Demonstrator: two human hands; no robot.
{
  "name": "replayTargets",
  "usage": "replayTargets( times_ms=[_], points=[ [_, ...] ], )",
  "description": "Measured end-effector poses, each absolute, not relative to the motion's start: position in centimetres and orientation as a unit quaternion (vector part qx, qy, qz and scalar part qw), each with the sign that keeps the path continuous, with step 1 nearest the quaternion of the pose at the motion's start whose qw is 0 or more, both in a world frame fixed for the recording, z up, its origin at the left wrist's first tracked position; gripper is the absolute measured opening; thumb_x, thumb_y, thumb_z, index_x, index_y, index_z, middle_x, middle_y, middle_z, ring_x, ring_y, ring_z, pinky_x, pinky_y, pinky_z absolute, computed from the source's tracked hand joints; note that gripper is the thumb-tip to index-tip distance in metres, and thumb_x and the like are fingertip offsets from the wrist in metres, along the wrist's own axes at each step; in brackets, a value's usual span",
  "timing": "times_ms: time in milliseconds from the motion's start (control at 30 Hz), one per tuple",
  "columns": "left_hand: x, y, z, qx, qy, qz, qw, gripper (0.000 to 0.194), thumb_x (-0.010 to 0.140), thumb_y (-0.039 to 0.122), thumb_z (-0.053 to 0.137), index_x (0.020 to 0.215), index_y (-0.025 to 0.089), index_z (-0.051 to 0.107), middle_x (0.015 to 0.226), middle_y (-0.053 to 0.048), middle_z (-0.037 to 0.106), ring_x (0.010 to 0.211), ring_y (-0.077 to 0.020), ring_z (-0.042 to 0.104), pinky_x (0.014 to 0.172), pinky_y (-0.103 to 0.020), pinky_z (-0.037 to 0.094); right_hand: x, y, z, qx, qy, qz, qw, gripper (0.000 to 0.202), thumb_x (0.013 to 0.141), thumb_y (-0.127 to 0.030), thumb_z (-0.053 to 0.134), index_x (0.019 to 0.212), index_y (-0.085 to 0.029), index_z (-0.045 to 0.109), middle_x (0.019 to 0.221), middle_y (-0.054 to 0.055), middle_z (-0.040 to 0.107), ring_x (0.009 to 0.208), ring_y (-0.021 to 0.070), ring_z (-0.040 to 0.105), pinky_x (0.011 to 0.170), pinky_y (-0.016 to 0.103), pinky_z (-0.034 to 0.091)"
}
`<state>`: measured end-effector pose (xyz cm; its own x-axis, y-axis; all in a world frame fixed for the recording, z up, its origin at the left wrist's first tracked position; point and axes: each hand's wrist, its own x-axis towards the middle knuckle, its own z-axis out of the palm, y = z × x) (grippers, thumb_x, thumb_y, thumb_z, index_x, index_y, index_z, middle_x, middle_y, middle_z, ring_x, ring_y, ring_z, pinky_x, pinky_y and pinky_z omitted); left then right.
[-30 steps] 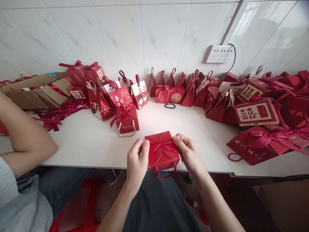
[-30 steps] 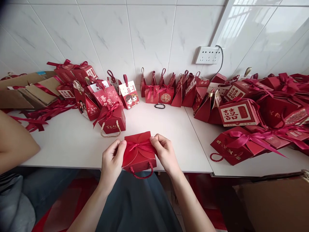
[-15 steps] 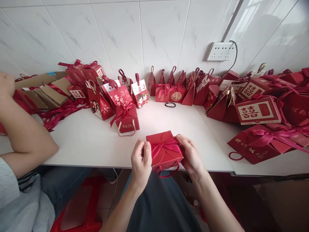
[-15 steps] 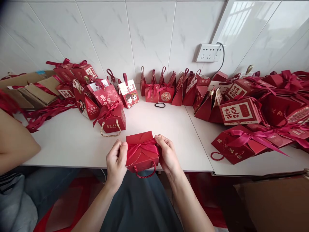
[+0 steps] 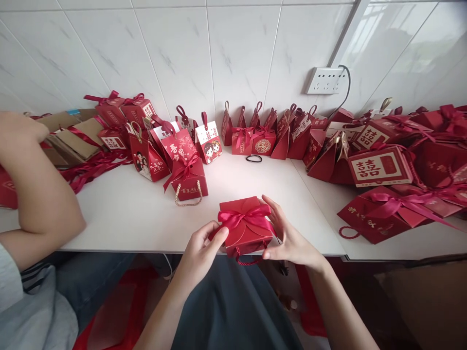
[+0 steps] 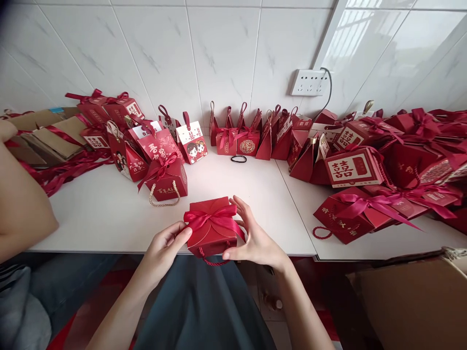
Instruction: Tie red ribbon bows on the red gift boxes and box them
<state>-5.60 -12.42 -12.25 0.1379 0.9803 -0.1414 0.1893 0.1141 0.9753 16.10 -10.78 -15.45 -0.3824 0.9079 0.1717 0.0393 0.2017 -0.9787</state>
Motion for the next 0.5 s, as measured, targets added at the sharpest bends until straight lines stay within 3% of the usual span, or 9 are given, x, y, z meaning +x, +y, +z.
replayTargets(
  times_ms=[100, 200, 500],
  points=[
    [-6.1, -12.7, -12.2, 0.526, 0.490, 0.419, 0.555, 0.035, 0.082, 0.044, 0.051, 0.061, 0.019, 0.041, 0.062, 0.004, 0.037, 0.059, -0.0111, 0.038, 0.059, -0.023, 0.037, 15.4, -10.8, -15.0, -0.377, -0.668, 0.497, 0.405, 0.097, 0.069, -0.040, 0.077, 0.144, -0.034, 0.015, 0.147, 0.013, 0.029, 0.133, 0.0285, 0.037, 0.105, 0.052, 0.035],
    [-6.7, -13.3, -12.2, 0.536, 0.488, 0.419, 0.546, 0.035, 0.084, 0.042, 0.049, 0.058, 0.019, 0.045, 0.061, 0.002, 0.043, 0.061, -0.0127, 0.043, 0.062, -0.025, 0.038, 14.9, -10.7, -15.4, -0.394, -0.666, 0.471, 0.424, 0.098, 0.068, -0.037, 0.077, 0.144, -0.031, 0.016, 0.142, 0.014, 0.035, 0.129, 0.0290, 0.042, 0.104, 0.052, 0.037],
    [-6.8, -15.5, -12.8, 0.582, 0.504, 0.323, 0.551, 0.036, 0.088, 0.045, 0.045, 0.063, 0.020, 0.053, 0.063, -0.001, 0.057, 0.066, -0.0164, 0.056, 0.070, -0.027, 0.045, 13.9, -11.5, -16.5, -0.425, -0.658, 0.397, 0.478, 0.094, 0.068, -0.037, 0.077, 0.142, -0.032, 0.018, 0.143, 0.015, 0.032, 0.125, 0.0308, 0.046, 0.096, 0.051, 0.047]
  ],
)
